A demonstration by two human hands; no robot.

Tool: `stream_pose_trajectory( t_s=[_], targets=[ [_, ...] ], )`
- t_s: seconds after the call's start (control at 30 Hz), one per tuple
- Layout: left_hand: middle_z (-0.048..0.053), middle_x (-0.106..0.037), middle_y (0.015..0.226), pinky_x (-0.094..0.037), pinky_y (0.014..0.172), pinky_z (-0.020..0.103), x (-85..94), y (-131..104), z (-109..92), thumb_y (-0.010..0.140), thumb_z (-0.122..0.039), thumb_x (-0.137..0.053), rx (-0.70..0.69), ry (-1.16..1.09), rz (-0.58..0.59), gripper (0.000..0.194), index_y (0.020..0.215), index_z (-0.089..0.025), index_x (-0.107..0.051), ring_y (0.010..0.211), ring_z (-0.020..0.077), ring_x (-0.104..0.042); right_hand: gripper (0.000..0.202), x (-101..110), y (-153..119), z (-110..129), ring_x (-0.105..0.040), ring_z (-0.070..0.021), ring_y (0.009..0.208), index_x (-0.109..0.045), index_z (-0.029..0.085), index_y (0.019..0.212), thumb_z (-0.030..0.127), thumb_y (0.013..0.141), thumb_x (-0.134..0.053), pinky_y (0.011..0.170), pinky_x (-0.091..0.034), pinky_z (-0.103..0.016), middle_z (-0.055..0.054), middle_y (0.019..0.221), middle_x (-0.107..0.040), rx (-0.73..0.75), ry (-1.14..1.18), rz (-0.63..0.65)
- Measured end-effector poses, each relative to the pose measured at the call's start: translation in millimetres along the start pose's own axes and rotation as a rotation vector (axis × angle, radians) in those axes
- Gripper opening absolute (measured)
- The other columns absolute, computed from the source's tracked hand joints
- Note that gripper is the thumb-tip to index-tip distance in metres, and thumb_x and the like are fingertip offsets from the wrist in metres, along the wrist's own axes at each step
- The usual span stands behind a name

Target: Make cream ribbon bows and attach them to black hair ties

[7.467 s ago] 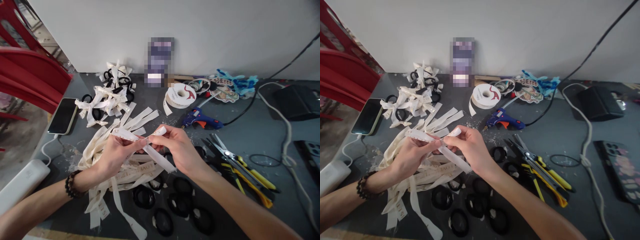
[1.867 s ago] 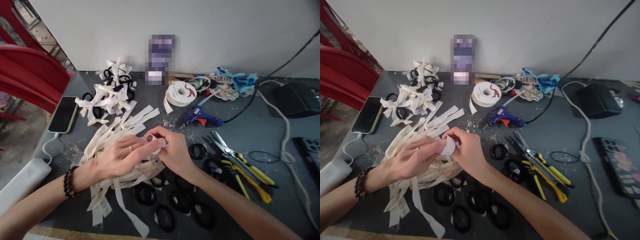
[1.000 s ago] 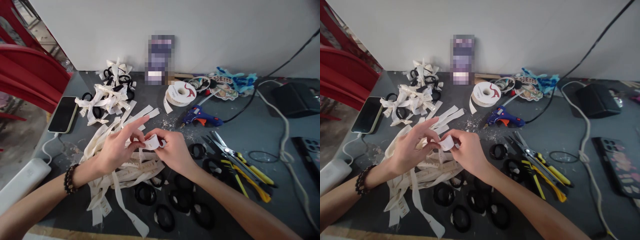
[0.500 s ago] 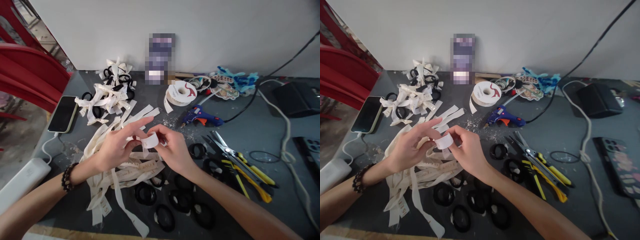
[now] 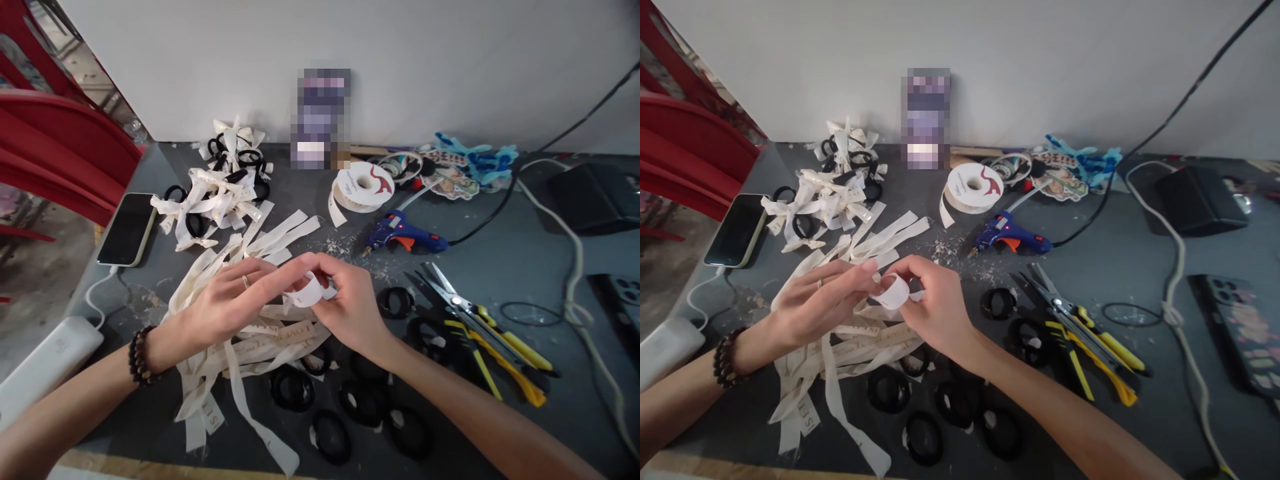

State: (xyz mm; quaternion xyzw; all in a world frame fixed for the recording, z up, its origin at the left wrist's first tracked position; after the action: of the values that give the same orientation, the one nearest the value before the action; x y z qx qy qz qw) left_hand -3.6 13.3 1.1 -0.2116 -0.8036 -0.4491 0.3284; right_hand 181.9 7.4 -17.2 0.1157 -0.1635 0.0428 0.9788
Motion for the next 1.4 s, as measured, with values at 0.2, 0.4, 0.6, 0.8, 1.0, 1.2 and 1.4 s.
stream_pose_trajectory(
  t_s=[0.2,0.4,0.6,0.8,1.0,1.2,1.4],
  targets=[
    [0.001,-0.083,0.102,-0.068,0.087,0.028,4.7,7,-7,0.100,-0.011,-0.069,-0.073,0.108,-0.060,0.076,0.168,-0.025,-0.036,0.089,0.0152,-0.080,0.004,0,-1,-3,-0.064,-0.0120,0.068,-0.074,0.023,0.085,0.020,0.086,-0.075,0.061,-0.044,-0.023,0.004,0.079,-0.076,-0.033,0.034,0.015],
    [-0.007,-0.082,0.086,-0.068,0.087,0.025,3.4,15,-5,0.093,-0.006,-0.078,0.141,-0.019,-0.173,0.074,0.158,-0.028,-0.051,0.081,0.0133,-0.080,0.004,0,-2,-8,-0.065,-0.0124,0.065,-0.077,0.024,0.086,0.028,0.088,-0.078,0.062,-0.047,-0.024,0.004,0.078,-0.078,-0.096,0.043,-0.018],
    [-0.006,-0.083,0.090,-0.067,0.087,0.020,3.8,16,-5,0.094,-0.006,-0.075,0.217,-0.045,-0.172,0.066,0.153,-0.028,-0.056,0.086,0.0125,-0.082,0.004,2,-1,-8,-0.066,-0.0126,0.068,-0.077,0.024,0.086,0.026,0.089,-0.077,0.065,-0.049,-0.024,0.004,0.079,-0.078,-0.063,0.012,-0.053],
    [-0.006,-0.082,0.087,-0.066,0.084,0.023,1.9,14,-3,0.094,-0.017,-0.079,0.345,-0.006,-0.094,0.065,0.153,-0.025,-0.053,0.086,0.0148,-0.082,0.006,-1,-4,-6,-0.067,-0.0124,0.066,-0.075,0.025,0.089,0.029,0.090,-0.079,0.062,-0.050,-0.023,0.003,0.080,-0.079,-0.036,0.046,-0.044],
    [-0.002,-0.083,0.096,-0.064,0.085,0.022,-2.8,14,-1,0.092,-0.020,-0.081,0.455,-0.118,-0.009,0.071,0.155,-0.022,-0.049,0.095,0.0158,-0.082,0.013,0,-3,-6,-0.064,-0.0115,0.062,-0.072,0.025,0.085,0.028,0.085,-0.084,0.059,-0.048,-0.023,0.005,0.074,-0.075,-0.051,0.067,-0.043],
    [-0.001,-0.080,0.085,-0.063,0.085,0.030,-5.2,14,6,0.090,-0.022,-0.081,0.649,-0.346,0.011,0.070,0.153,-0.021,-0.053,0.087,0.0189,-0.080,0.016,1,-1,-9,-0.060,-0.0112,0.063,-0.072,0.024,0.082,0.034,0.089,-0.082,0.061,-0.045,-0.024,0.006,0.071,-0.071,-0.063,0.046,-0.019],
    [0.003,-0.074,0.092,-0.059,0.069,0.026,-7.7,15,13,0.098,-0.029,-0.071,0.828,-0.631,0.025,0.060,0.152,-0.016,-0.049,0.077,0.0150,-0.071,0.019,1,-1,-13,-0.065,-0.0152,0.072,-0.077,0.024,0.101,0.039,0.102,-0.065,0.066,-0.046,-0.029,0.001,0.084,-0.077,-0.154,0.085,0.032]
  ],
)
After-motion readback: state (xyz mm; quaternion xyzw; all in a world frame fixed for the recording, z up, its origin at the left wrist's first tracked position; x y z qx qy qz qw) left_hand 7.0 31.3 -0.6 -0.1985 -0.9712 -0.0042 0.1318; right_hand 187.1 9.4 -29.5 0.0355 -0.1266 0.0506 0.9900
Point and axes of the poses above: each hand's wrist, its own y-axis towards the middle knuckle, its own x-axis out of the back of the hand, z = x × y, the point moved 5 cm from there along y, towards the middle knuckle
